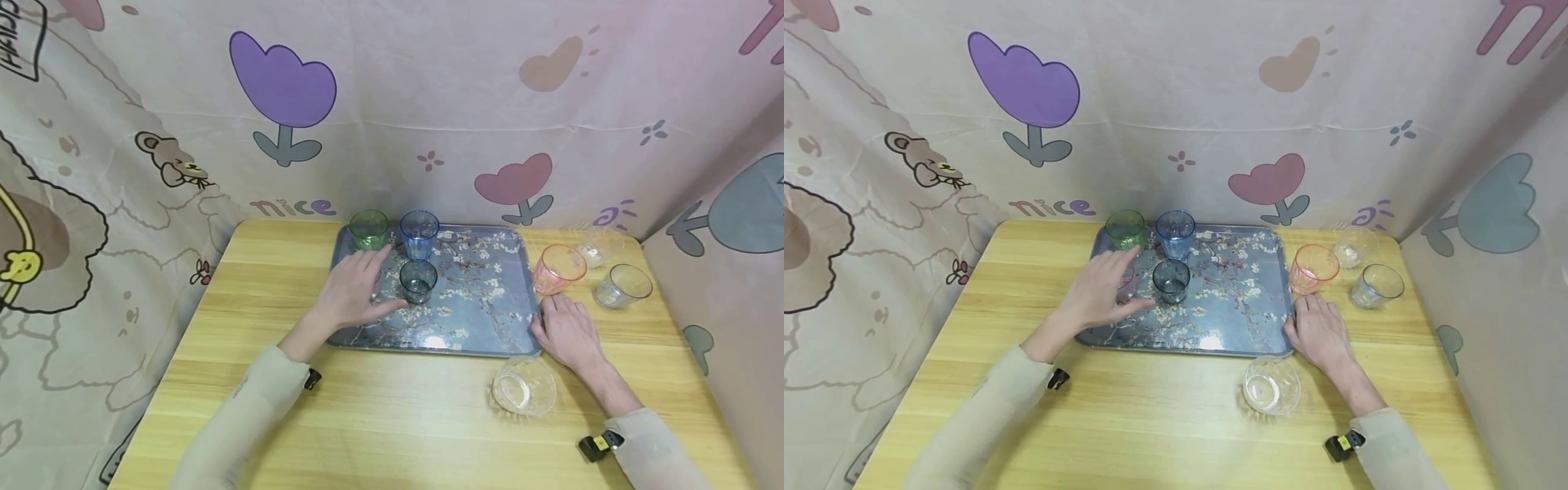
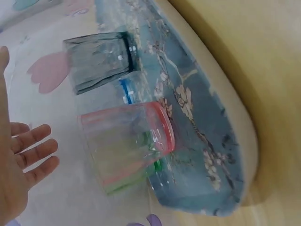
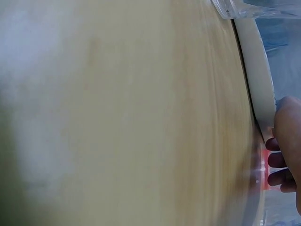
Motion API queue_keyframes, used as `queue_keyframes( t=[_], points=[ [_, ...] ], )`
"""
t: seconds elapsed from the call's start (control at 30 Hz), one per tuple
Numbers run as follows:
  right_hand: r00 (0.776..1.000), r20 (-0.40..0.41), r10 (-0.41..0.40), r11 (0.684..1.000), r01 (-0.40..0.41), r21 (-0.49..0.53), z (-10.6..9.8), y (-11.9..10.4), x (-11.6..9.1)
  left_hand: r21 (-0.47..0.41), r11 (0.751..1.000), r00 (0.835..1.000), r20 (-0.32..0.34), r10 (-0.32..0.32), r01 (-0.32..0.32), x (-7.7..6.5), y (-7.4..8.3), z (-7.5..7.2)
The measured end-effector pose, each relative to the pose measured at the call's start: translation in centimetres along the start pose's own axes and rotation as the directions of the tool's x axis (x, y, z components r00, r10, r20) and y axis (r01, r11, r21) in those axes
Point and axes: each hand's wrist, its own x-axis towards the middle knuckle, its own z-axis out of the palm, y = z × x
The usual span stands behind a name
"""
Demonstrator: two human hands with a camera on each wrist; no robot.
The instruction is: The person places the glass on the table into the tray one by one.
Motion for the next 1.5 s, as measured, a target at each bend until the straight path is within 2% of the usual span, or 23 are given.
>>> queue_keyframes(
  t=[0.1,0.37,0.57,0.7,0.8,0.87,1.13,1.27,1.4,1.5],
  points=[
    [1.0,0.002,0.001,1.0,-0.001,0.002,-0.1,0.0,0.1,-0.079,0.995,0.998,-0.018,-0.056,0.054,-1.1,-0.4,-0.6],
    [1.0,-0.008,-0.002,1.0,0.002,-0.001,-0.1,0.0,0.1,-0.188,0.97,0.983,-0.062,-0.172,0.157,-3.5,-1.6,-1.3],
    [1.0,-0.007,-0.006,1.0,0.006,-0.004,0.0,0.0,0.1,-0.337,0.9,0.944,-0.081,-0.321,0.277,-5.0,-2.4,-1.3],
    [1.0,0.001,-0.007,1.0,0.007,-0.006,-0.1,0.0,0.0,-0.374,0.868,0.918,-0.092,-0.385,0.327,-5.7,-3.2,-0.9],
    [1.0,-0.001,-0.008,1.0,0.008,-0.007,-0.1,0.0,0.0,-0.357,0.864,0.904,-0.102,-0.414,0.356,-6.2,-3.9,-0.6],
    [1.0,-0.007,-0.01,1.0,0.01,-0.007,0.0,0.0,0.1,-0.336,0.869,0.901,-0.108,-0.42,0.365,-6.5,-4.3,-0.4],
    [1.0,-0.015,-0.008,1.0,0.008,-0.004,0.0,0.0,0.1,-0.239,0.904,0.916,-0.102,-0.387,0.355,-7.8,-6.2,0.7],
    [1.0,-0.004,-0.001,1.0,0.001,-0.006,0.0,0.0,0.1,-0.175,0.916,0.926,-0.05,-0.374,0.36,-8.4,-7.0,1.7],
    [1.0,0.004,0.004,1.0,-0.004,-0.006,0.0,0.0,0.1,-0.06,0.93,0.932,0.041,-0.36,0.361,-8.9,-7.4,2.7],
    [1.0,0.005,0.007,1.0,-0.007,-0.006,0.0,0.0,0.1,0.01,0.939,0.936,0.078,-0.345,0.345,-9.1,-7.4,3.3]
  ],
)
